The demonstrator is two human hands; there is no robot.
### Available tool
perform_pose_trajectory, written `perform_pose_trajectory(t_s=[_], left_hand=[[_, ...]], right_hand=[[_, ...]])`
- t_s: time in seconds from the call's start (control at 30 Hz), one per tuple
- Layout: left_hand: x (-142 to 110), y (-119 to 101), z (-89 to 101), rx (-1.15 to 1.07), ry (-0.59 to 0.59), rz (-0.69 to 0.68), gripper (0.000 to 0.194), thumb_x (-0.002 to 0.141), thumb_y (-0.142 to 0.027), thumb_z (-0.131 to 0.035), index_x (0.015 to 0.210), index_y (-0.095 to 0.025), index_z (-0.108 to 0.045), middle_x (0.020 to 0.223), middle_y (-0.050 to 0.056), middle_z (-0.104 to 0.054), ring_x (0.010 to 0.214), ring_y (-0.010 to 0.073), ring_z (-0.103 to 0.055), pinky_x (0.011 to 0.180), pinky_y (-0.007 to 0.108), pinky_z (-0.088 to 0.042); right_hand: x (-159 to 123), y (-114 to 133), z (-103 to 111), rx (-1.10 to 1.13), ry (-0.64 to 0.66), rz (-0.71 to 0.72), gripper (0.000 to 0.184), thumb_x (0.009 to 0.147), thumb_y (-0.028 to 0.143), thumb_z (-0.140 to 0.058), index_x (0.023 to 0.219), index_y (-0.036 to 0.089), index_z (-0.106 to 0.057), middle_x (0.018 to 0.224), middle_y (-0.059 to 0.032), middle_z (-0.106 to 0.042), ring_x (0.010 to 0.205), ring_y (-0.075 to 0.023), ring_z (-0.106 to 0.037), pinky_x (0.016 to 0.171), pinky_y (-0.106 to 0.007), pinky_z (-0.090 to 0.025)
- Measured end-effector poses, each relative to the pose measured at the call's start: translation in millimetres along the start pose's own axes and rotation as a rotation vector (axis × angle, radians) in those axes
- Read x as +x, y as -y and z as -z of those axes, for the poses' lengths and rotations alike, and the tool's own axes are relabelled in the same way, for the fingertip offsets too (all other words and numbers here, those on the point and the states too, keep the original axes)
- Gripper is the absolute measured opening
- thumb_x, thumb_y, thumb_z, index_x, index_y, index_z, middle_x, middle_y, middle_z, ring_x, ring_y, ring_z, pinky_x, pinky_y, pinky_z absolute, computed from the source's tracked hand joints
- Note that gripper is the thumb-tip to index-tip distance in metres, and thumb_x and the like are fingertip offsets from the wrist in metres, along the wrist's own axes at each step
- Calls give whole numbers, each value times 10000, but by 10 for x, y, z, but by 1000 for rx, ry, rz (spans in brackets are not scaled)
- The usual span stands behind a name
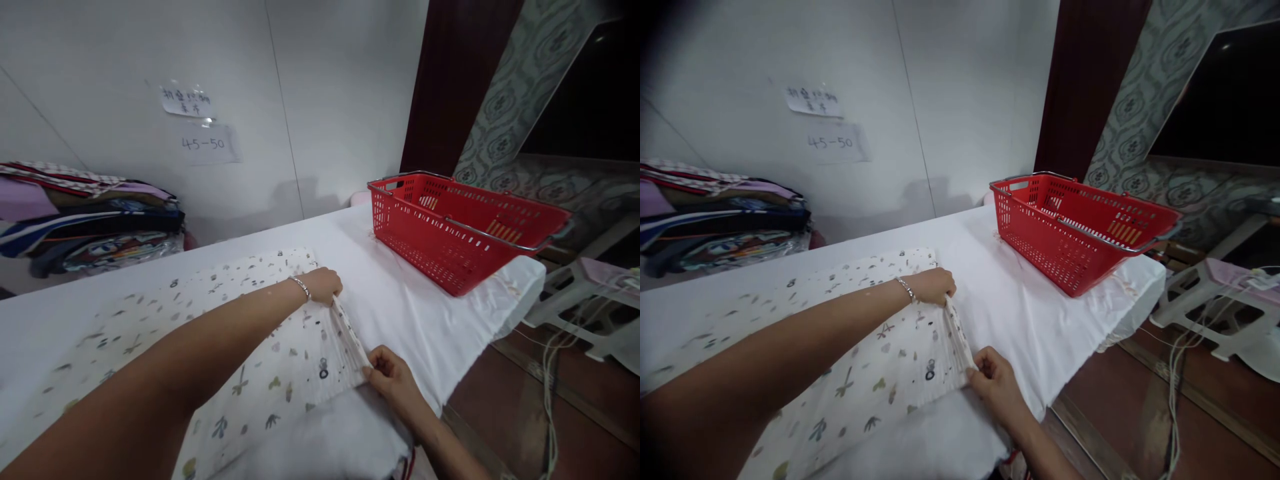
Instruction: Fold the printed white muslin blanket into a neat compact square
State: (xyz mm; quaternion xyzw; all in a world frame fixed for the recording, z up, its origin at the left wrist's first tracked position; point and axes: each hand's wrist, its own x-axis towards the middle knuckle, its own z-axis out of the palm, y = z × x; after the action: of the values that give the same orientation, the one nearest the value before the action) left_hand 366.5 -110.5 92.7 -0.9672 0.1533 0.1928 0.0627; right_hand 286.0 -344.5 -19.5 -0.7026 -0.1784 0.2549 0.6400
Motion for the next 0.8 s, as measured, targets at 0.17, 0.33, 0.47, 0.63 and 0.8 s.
perform_pose_trajectory(t_s=[0.17,0.33,0.47,0.63,0.8], left_hand=[[-10,-80,-43,-165,90,5,192,635,-273,-686,814,-205,-667,856,11,-663,769,176,-590,604,243,-420],[69,-131,-148,-83,58,-14,214,633,-292,-698,825,-200,-678,843,25,-683,777,189,-606,636,260,-435],[101,-167,-173,11,42,-42,221,628,-292,-721,819,-188,-685,849,55,-697,799,214,-622,677,288,-448],[66,-218,-159,37,17,-46,182,640,-280,-716,793,-186,-690,829,68,-703,794,220,-634,686,295,-451],[6,-178,-184,32,-39,-50,189,677,-351,-684,740,-173,-689,759,75,-696,718,215,-635,637,292,-446]], right_hand=[[-96,59,136,-104,48,-99,153,685,289,-541,659,204,-416,565,70,-372,497,-78,-324,459,-211,-249],[-78,178,291,-510,147,-28,37,704,210,-501,678,197,-479,586,44,-475,562,-106,-425,513,-221,-285],[122,352,333,-748,124,63,275,760,385,-542,956,202,-605,843,-37,-632,753,-177,-552,648,-264,-375],[716,408,59,-567,90,115,490,767,453,-529,1168,176,-566,987,-76,-625,782,-185,-550,686,-286,-403],[1160,246,-213,-364,123,117,284,721,348,-542,861,120,-638,721,-26,-588,654,-149,-478,603,-264,-357]])
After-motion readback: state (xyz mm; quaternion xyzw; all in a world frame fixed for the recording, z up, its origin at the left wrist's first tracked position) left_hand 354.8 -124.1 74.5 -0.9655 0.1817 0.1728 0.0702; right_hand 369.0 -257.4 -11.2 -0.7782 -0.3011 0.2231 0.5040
